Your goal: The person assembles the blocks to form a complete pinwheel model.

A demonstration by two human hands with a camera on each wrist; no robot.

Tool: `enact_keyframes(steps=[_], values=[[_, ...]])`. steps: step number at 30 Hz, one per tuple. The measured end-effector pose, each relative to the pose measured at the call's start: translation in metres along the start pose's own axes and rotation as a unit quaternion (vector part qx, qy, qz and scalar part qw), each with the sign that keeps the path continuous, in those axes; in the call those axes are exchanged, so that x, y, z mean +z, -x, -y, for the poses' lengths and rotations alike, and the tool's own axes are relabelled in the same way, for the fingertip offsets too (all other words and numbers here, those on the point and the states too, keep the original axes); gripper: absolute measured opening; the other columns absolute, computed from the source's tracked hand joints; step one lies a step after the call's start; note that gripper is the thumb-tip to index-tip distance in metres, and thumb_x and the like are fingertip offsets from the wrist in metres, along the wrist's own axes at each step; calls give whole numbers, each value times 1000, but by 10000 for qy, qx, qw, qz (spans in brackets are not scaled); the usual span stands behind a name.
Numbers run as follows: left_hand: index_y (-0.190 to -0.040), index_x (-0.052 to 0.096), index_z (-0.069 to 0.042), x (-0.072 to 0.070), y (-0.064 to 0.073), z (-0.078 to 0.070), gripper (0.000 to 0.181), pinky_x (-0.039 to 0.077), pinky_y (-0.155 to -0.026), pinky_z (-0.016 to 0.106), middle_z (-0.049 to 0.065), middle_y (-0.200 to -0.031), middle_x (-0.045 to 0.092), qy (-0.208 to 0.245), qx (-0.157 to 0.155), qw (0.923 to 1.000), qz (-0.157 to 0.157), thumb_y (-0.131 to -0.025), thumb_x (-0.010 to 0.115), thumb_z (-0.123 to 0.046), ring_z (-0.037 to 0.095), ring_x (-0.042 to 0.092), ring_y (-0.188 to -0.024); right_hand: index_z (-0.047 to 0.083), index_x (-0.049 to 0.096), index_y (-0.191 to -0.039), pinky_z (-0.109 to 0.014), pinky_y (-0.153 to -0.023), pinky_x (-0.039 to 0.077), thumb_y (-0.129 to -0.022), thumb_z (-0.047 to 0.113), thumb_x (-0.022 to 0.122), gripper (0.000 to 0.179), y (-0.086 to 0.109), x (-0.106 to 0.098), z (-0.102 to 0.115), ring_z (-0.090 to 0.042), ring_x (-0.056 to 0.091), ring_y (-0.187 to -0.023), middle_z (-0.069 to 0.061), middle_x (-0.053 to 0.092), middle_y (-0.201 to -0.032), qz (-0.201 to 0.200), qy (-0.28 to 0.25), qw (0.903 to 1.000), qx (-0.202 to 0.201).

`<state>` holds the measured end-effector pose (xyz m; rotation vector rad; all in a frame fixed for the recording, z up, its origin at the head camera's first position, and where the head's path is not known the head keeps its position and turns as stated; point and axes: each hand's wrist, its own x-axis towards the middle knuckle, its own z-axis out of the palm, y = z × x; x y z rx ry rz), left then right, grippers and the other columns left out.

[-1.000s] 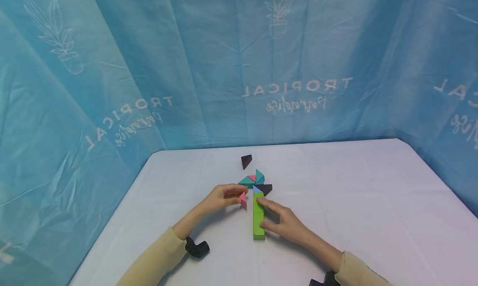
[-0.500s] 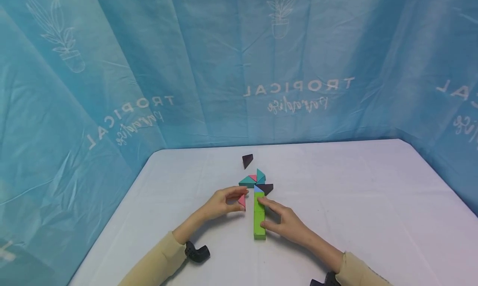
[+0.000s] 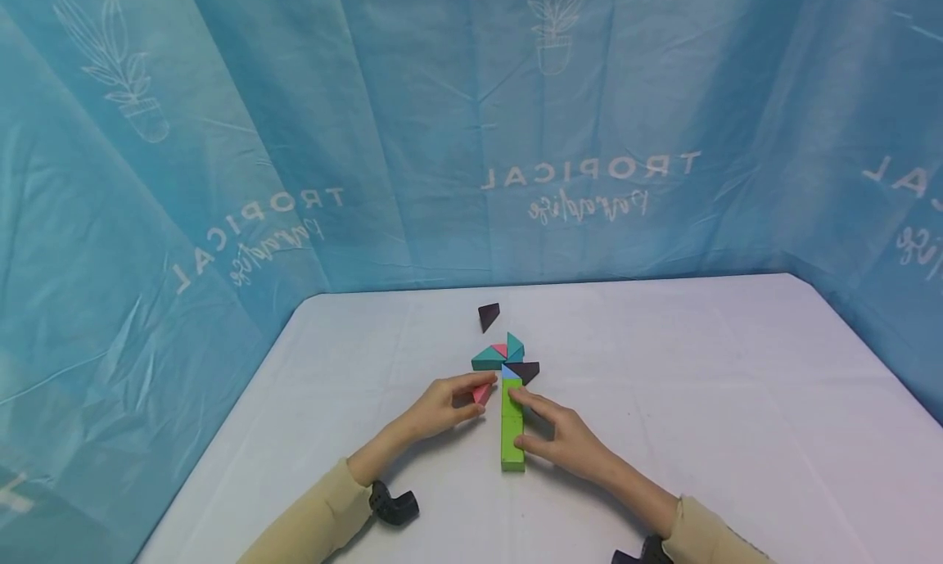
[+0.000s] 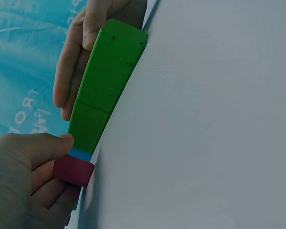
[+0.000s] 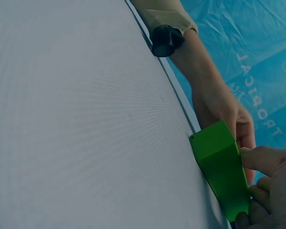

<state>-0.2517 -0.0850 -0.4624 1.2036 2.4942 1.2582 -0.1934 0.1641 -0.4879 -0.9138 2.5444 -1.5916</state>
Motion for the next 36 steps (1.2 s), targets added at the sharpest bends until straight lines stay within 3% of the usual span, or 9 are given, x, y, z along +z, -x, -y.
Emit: enact_keyframes(steps=[2, 7, 13, 21, 26, 31, 36], values=[[-134, 50, 1, 1, 1, 9, 50, 43, -98, 26, 11, -133, 54, -105, -72, 9999, -77, -88, 67, -9, 20, 54, -117, 9, 44, -141, -41, -106, 32, -87, 21, 70, 62, 0, 0, 0, -31, 34, -133, -11, 39, -146, -12, 45, 10000, -4], [-130, 54, 3, -1, 5, 11, 44, 47, -93, 27, 12, -128, 58, -93, -77, 9991, -400, -88, 67, -7, 22, 60, -109, 1, 44, -139, -43, -106, 32, -85, 10, 71, 61, -1, -1, 14, -35, 35, -132, -17, 39, -144, -65, 98, 9999, 7], [-125, 59, 2, 0, 4, 14, 40, 49, -91, 26, 12, -122, 61, -253, 66, 9968, -757, -87, 68, -6, 22, 62, -106, -5, 45, -136, -35, -106, 33, -84, 5, 70, 58, -1, -6, 34, -38, 36, -130, -24, 40, -141, -22, 42, 10000, 6], [-124, 58, 2, 6, -5, 23, 43, 47, -94, 29, 13, -122, 61, -709, 556, 9867, -1354, -84, 70, -7, 24, 58, -113, 5, 45, -139, -36, -106, 32, -85, 12, 71, 61, -1, 1, 8, -32, 36, -132, -14, 40, -144, -39, 49, 10000, -40], [-121, 62, -1, 5, -2, 25, 42, 48, -93, 31, 9, -117, 65, -812, 645, 9789, -1762, -81, 74, -8, 23, 60, -109, 10, 44, -141, -41, -106, 32, -86, 21, 70, 61, -1, 1, 0, -30, 34, -133, -11, 39, -145, 5, 32, 10000, -46], [-120, 63, -2, 5, 0, 27, 41, 47, -94, 31, 8, -117, 65, -458, 641, 9814, -1752, -81, 74, -8, 22, 59, -111, 10, 44, -141, -41, -106, 32, -87, 23, 69, 61, -1, 0, 1, -30, 34, -133, -11, 39, -146, -26, 41, 10000, -65], [-118, 65, -3, 8, -1, 31, 39, 48, -93, 32, 8, -115, 66, -557, 621, 9822, -1682, -80, 74, -10, 21, 60, -110, 8, 44, -141, -37, -106, 31, -88, 22, 69, 60, -1, 1, 1, -31, 33, -133, -12, 38, -146, 6, 13, 10000, -90]])
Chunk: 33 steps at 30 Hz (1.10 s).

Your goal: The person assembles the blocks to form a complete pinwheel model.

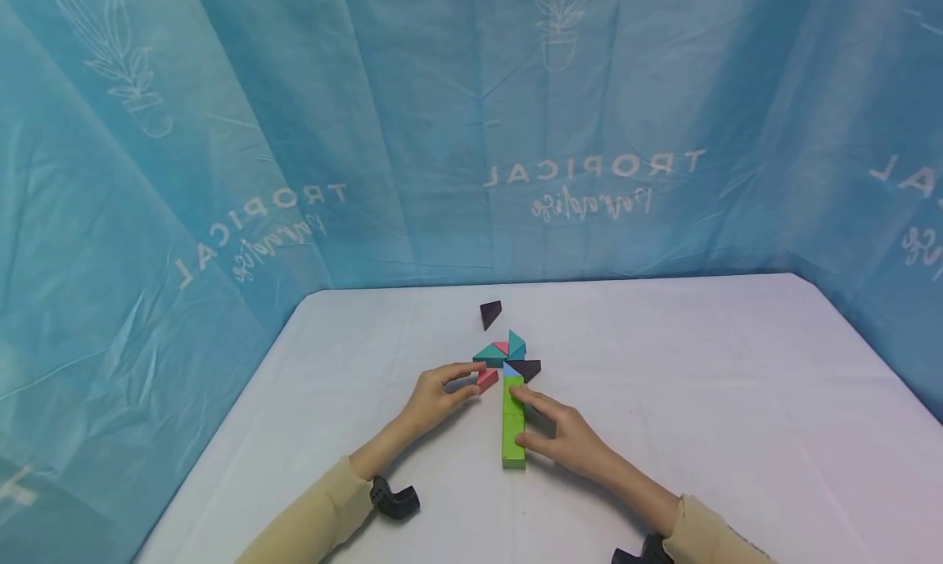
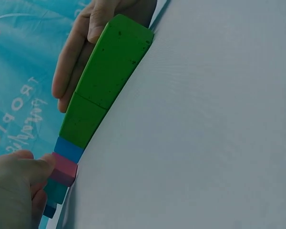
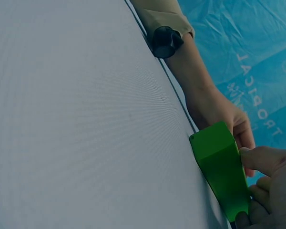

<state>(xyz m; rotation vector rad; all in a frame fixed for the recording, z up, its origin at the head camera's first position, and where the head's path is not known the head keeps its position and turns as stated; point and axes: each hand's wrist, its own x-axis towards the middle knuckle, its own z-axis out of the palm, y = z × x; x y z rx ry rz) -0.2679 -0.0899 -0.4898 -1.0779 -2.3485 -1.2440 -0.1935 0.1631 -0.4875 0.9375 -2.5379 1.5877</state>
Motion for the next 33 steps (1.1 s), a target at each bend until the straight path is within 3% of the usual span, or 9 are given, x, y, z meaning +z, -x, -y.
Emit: enact_keyframes(steps=[8, 20, 26, 33], values=[[-113, 67, -2, 9, -8, 2, 35, 50, -90, 31, 9, -108, 68, -285, 319, 9987, -271, -79, 75, -7, 23, 63, -102, 8, 44, -141, -30, -107, 30, -86, 18, 71, 61, 0, -1, 2, -31, 34, -133, -13, 39, -145, -51, -82, 9999, -39], [-112, 69, -5, 18, -17, -3, 32, 52, -86, 34, 7, -104, 69, -596, -166, 9977, -293, -81, 73, -11, 21, 63, -99, 6, 45, -140, -23, -105, 29, -85, 15, 71, 61, 1, 0, 1, -32, 34, -133, -14, 40, -144, -81, -101, 9999, -59], [-112, 69, -6, 21, -19, -3, 31, 52, -85, 31, 6, -104, 70, -547, -168, 9979, -300, -81, 73, -10, 17, 63, -97, -6, 45, -136, -21, -104, 30, -83, 3, 71, 59, 1, -3, 23, -41, 35, -130, -24, 40, -141, -78, -87, 9999, -37], [-112, 69, -5, 22, -21, -3, 31, 52, -84, 29, 6, -103, 70, -506, -146, 9979, -368, -81, 73, -8, 16, 64, -94, 7, 45, -140, -23, -106, 29, -85, 17, 72, 61, 1, 0, -1, -31, 35, -133, -12, 40, -144, -80, -132, 9998, -82]])
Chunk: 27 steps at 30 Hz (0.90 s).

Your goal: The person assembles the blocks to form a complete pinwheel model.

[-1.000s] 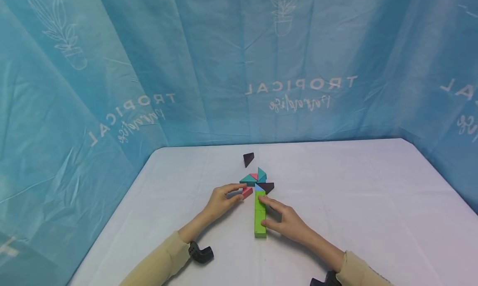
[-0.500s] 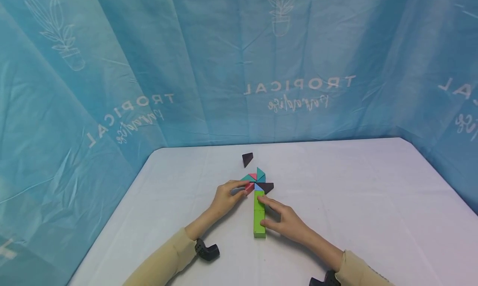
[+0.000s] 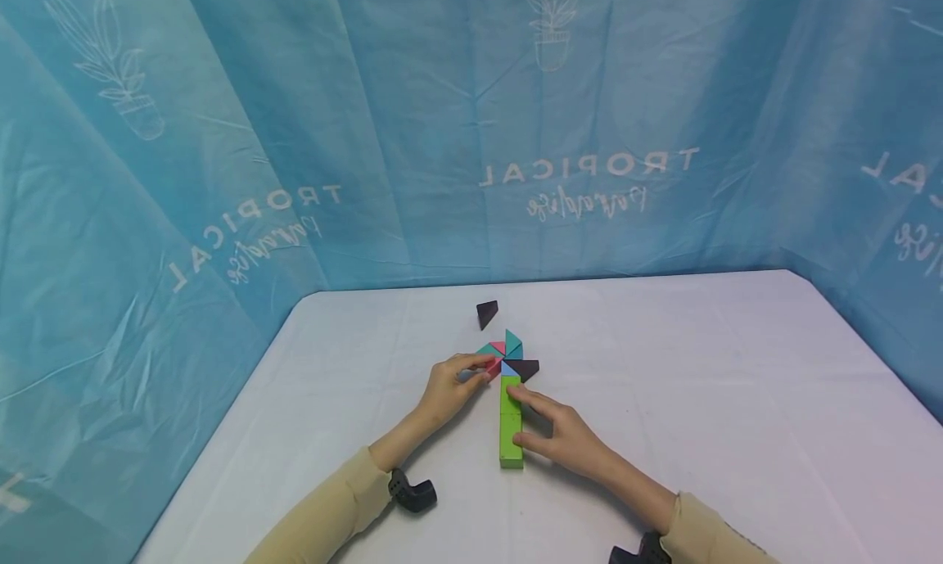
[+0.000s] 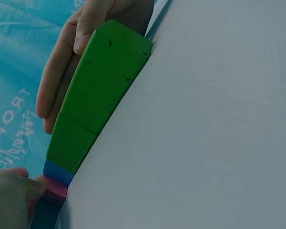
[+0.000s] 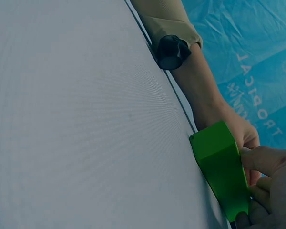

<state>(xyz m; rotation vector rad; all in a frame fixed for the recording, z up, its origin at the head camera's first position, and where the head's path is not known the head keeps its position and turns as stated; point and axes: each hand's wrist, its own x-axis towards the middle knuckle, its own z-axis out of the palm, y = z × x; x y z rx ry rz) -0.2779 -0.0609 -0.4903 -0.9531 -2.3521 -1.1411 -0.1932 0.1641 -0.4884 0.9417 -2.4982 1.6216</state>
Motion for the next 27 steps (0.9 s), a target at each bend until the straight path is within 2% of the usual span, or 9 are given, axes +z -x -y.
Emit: enact_keyframes(steps=[6, 12, 15, 18, 22, 25, 27], values=[[-111, 69, -5, 1, -1, 0, 31, 52, -84, 28, 5, -101, 70, -39, 32, 10000, -41, -81, 73, -8, 17, 64, -95, 5, 45, -139, -20, -105, 29, -85, 14, 71, 61, 0, 0, 3, -33, 35, -132, -14, 40, -144, 11, 40, 10000, -10], [-111, 69, -4, -1, -2, 1, 30, 52, -82, 28, 6, -101, 70, -67, 53, 10000, -18, -82, 72, -8, 17, 64, -94, -6, 44, -136, -19, -104, 28, -83, 3, 70, 60, -1, -2, 25, -41, 34, -130, -24, 40, -141, -9, -15, 10000, -17], [-110, 69, -3, -6, -7, 0, 29, 54, -79, 35, 8, -99, 70, 56, 88, 9999, -49, -82, 73, -7, 19, 64, -91, -7, 44, -135, -21, -105, 29, -84, 4, 70, 58, -1, -5, 34, -41, 35, -130, -25, 40, -140, 47, -16, 10000, 45], [-111, 68, -3, -17, -20, 0, 28, 53, -80, 42, 10, -101, 69, 319, 14, 9994, -161, -84, 71, -8, 23, 63, -92, -6, 44, -136, -24, -105, 30, -85, 5, 69, 58, 0, -7, 37, -39, 35, -131, -24, 40, -141, 82, 20, 9999, 116], [-115, 65, -1, -31, -46, 7, 29, 50, -89, 39, 11, -113, 66, 844, -436, 9945, -439, -88, 68, -10, 24, 60, -103, -5, 45, -136, -25, -106, 30, -85, 5, 70, 58, 0, -8, 37, -38, 35, -131, -23, 40, -141, 18, -12, 9999, 142], [-119, 62, 1, -35, -61, 21, 33, 46, -95, 32, 12, -118, 63, 1329, -1027, 9836, -663, -88, 67, -10, 24, 58, -110, -5, 44, -136, -21, -106, 28, -85, 5, 69, 58, 0, -6, 36, -39, 33, -132, -23, 39, -142, 23, -129, 9999, 109], [-122, 59, 1, -35, -66, 31, 37, 44, -98, 29, 14, -122, 60, 1559, -1405, 9754, -679, -88, 67, -10, 24, 55, -114, -6, 44, -137, -19, -106, 27, -85, 4, 69, 58, 0, -4, 35, -40, 32, -132, -24, 39, -142, 72, -200, 9997, 75]])
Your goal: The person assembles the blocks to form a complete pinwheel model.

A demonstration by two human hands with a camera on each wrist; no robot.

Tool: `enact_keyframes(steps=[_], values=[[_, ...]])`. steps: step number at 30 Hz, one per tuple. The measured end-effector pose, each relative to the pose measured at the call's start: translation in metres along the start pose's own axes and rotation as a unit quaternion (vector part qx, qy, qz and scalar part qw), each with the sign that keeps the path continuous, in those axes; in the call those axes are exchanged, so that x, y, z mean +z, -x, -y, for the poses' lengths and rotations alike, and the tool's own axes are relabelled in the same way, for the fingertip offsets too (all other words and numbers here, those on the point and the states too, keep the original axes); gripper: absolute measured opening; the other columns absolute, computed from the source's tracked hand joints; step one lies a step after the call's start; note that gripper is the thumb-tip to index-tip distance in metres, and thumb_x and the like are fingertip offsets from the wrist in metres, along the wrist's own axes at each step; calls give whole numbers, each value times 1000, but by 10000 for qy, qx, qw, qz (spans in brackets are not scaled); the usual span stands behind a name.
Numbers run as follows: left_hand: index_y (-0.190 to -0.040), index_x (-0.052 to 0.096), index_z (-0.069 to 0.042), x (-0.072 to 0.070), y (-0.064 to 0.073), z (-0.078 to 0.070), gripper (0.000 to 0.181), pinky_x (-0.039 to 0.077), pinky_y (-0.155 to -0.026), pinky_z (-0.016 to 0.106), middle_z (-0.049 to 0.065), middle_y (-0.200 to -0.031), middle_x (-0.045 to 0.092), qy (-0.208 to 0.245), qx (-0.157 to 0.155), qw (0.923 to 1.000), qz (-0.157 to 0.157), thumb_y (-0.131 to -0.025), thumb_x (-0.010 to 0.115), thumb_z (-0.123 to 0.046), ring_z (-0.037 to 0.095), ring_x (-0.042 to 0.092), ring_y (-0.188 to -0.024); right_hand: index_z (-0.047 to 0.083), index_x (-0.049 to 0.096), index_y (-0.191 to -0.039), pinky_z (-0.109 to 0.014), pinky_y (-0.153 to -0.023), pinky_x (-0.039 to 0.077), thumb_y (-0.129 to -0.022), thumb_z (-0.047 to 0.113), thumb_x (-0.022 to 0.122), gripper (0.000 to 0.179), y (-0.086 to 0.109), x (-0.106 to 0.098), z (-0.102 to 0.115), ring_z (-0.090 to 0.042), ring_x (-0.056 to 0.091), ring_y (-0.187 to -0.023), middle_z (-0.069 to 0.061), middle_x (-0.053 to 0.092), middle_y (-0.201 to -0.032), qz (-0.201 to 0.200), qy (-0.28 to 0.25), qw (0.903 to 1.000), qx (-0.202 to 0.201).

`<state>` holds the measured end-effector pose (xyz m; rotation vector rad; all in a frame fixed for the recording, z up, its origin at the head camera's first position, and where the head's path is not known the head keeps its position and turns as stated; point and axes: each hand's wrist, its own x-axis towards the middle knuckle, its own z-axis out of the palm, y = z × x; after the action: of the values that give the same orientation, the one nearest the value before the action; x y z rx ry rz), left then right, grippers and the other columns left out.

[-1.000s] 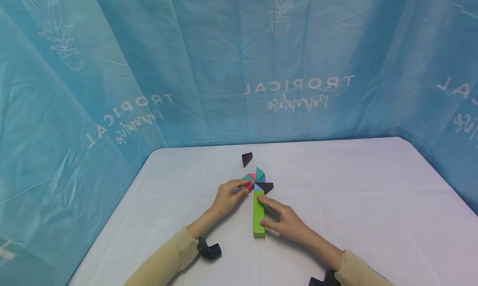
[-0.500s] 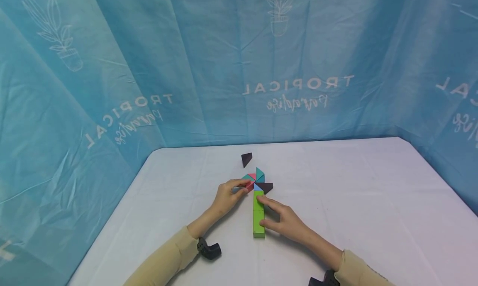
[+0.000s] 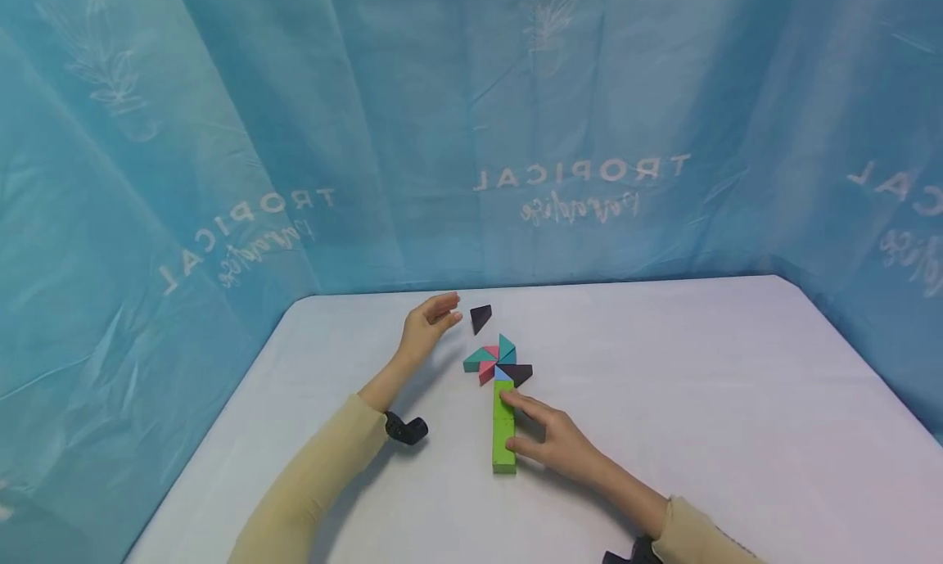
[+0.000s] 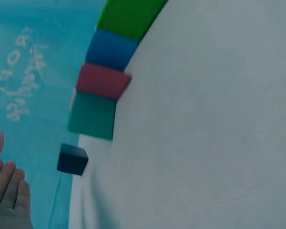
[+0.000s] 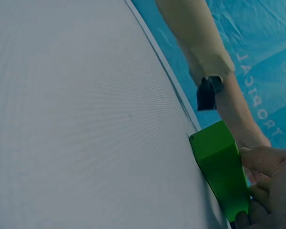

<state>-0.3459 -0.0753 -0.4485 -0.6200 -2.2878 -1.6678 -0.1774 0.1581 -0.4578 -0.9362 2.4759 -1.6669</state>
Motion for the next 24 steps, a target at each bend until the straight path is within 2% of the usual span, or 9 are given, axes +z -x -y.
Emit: enact_keyframes(steps=[2, 5, 12, 14, 21, 24], values=[[-126, 56, 1, 0, -5, 9, 41, 42, -100, 28, 16, -126, 57, 154, -342, 9993, 75, -87, 68, -9, 25, 53, -118, -6, 44, -137, -18, -105, 27, -85, 5, 69, 58, 1, 2, -1, -40, 32, -132, -24, 38, -142, 42, -32, 10000, -9], [-129, 53, 4, 2, -9, 17, 46, 39, -102, 30, 20, -130, 53, 298, -577, 9975, 276, -87, 68, -7, 29, 49, -122, -6, 44, -136, -19, -105, 28, -85, 5, 69, 58, 1, 4, -1, -40, 33, -131, -23, 40, -141, 33, 31, 10000, -38], [-130, 47, 13, 10, -11, 10, 49, 35, -105, 38, 30, -133, 46, 1082, -785, 9900, 447, -86, 66, 2, 39, 41, -126, -9, 45, -134, -21, -106, 27, -84, 2, 70, 57, 0, 3, 1, -43, 34, -129, -25, 42, -139, -248, 183, 9984, -473], [-130, 46, 12, 12, -11, 11, 51, 35, -106, 39, 29, -134, 46, 1108, -860, 9889, 489, -85, 67, 2, 38, 41, -127, -10, 46, -133, -22, -106, 27, -83, -1, 70, 56, -1, 2, 1, -45, 35, -128, -26, 43, -138, -313, 170, 9973, -635], [-131, 50, 6, 26, -15, 39, 51, 39, -102, 31, 21, -133, 50, 609, -810, 9939, 444, -85, 69, -3, 29, 46, -126, -13, 50, -128, -21, -104, 31, -81, -5, 69, 51, -2, 1, -2, -47, 41, -122, -30, 47, -132, -351, 228, 9949, -922], [-131, 49, 9, 27, -15, 36, 51, 40, -102, 33, 22, -133, 50, 588, -814, 9940, 442, -85, 68, -2, 32, 45, -126, -13, 51, -127, -23, -104, 33, -82, -5, 69, 49, -2, 0, -5, -46, 42, -121, -29, 48, -132, -358, 232, 9955, -852]])
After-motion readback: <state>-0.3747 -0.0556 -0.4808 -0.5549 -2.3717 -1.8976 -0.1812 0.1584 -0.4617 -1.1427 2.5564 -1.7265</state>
